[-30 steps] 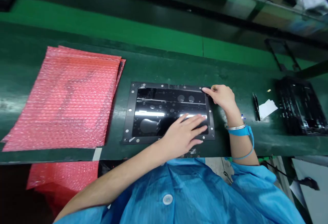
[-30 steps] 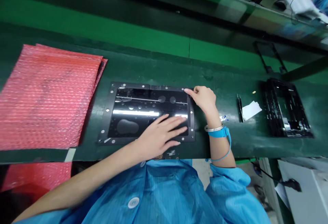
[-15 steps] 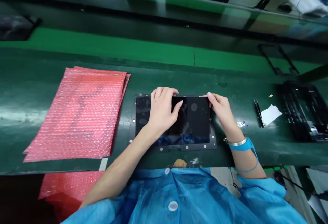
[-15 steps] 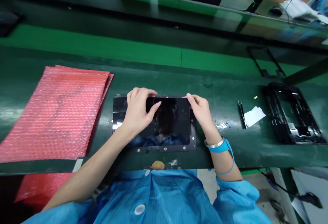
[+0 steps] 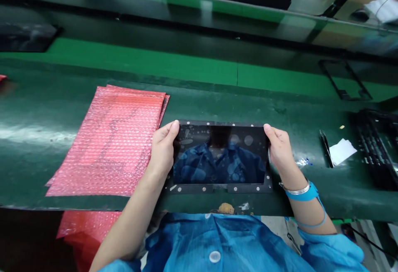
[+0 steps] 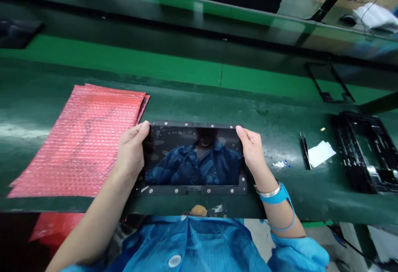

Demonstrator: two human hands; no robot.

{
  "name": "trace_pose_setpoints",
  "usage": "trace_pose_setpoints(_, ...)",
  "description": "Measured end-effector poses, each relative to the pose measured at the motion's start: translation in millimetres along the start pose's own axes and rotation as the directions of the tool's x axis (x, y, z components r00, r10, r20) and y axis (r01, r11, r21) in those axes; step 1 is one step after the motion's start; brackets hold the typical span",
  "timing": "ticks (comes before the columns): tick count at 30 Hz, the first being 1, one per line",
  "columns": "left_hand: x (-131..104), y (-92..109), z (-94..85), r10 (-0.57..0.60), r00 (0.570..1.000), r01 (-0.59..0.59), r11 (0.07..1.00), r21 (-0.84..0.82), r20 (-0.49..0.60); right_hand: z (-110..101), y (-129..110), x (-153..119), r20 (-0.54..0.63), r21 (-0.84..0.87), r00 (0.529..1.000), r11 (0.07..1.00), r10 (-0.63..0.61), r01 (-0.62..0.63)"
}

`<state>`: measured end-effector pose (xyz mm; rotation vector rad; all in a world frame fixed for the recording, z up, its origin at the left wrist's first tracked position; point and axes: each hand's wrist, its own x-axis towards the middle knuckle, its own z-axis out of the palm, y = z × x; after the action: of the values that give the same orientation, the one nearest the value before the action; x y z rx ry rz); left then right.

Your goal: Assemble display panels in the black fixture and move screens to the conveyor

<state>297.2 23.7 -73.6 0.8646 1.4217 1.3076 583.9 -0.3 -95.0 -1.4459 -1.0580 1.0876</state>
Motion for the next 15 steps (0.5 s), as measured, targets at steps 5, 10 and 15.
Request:
trace_pose_setpoints(5,0.2,10.2,0.3,-0.079,0.974,0.046,0.987,-0.155,-0.214,-4.6,-14.1,-1.5,0.139,0.007,0.99,0.999,0.039,-0.04)
trace_pose_setpoints(10,5.1,16.2,-9.8,-0.093,0.939,0.026,0.979,-0.201,-0.332,-4.7,-24.6,-5.8,0.423,-0.023,0.89,0.983,0.172,-0.18)
trace_pose_setpoints(15,8.4,14.6,-11.8,-0.054,0.954,-0.013,0.976,-0.217,-0.296,5.7,-22.4,-8.9,0.337,0.037,0.927,0.982,0.163,-0.186)
